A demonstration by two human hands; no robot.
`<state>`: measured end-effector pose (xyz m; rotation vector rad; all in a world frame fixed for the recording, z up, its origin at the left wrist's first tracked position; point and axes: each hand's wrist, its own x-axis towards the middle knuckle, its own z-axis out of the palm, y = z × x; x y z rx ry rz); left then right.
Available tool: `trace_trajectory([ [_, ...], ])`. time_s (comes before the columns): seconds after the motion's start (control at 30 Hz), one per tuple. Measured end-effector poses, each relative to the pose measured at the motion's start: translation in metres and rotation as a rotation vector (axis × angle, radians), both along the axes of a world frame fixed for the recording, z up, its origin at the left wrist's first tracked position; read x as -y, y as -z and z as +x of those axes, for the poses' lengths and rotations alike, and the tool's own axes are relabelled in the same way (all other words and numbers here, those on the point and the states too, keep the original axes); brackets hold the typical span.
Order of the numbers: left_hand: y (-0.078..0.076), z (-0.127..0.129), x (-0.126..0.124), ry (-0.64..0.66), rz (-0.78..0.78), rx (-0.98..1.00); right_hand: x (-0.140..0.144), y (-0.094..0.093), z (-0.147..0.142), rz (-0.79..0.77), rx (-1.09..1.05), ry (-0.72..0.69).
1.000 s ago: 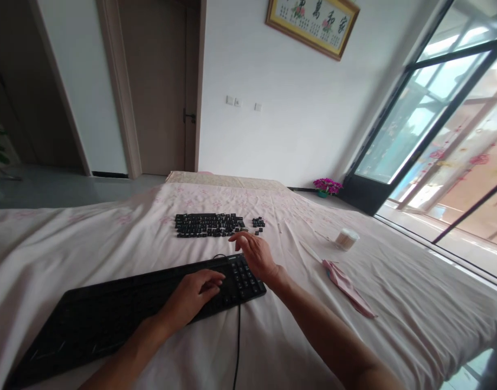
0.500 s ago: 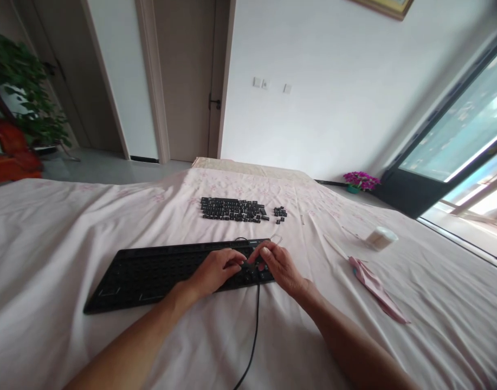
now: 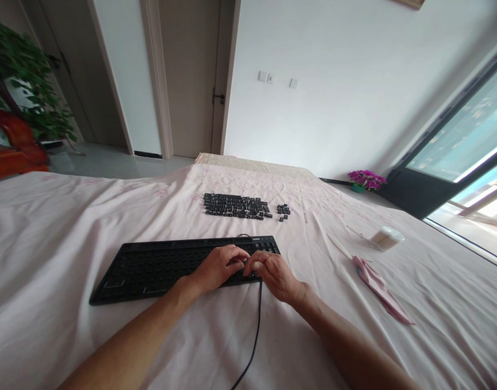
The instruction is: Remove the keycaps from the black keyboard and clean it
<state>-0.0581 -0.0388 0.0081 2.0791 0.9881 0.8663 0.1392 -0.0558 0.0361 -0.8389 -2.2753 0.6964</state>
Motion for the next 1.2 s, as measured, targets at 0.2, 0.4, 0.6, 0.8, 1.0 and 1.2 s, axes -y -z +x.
trace_trajectory([
  [0.2,0.002,-0.001,0.002,0.037,0.045,-0.021,-0.003,0.006,0.000,0.081,0.059,-0.052],
  [0.4,0.000,0.003,0.003,0.132,0.052,-0.072,-0.007,0.014,0.005,0.004,-0.104,-0.016],
  [0.6,0.002,0.015,0.006,0.051,0.142,-0.155,-0.006,0.022,0.001,0.053,-0.178,0.021],
  [0.8,0.003,0.021,0.007,0.040,0.196,-0.183,-0.007,0.029,-0.003,0.146,-0.263,-0.001],
  [1.0,-0.001,0.020,0.010,0.093,0.143,-0.087,-0.004,0.023,-0.004,0.196,-0.298,0.021],
  [1.2,-0.003,0.017,0.006,0.024,0.024,0.001,-0.007,0.016,-0.005,0.182,-0.295,0.102],
])
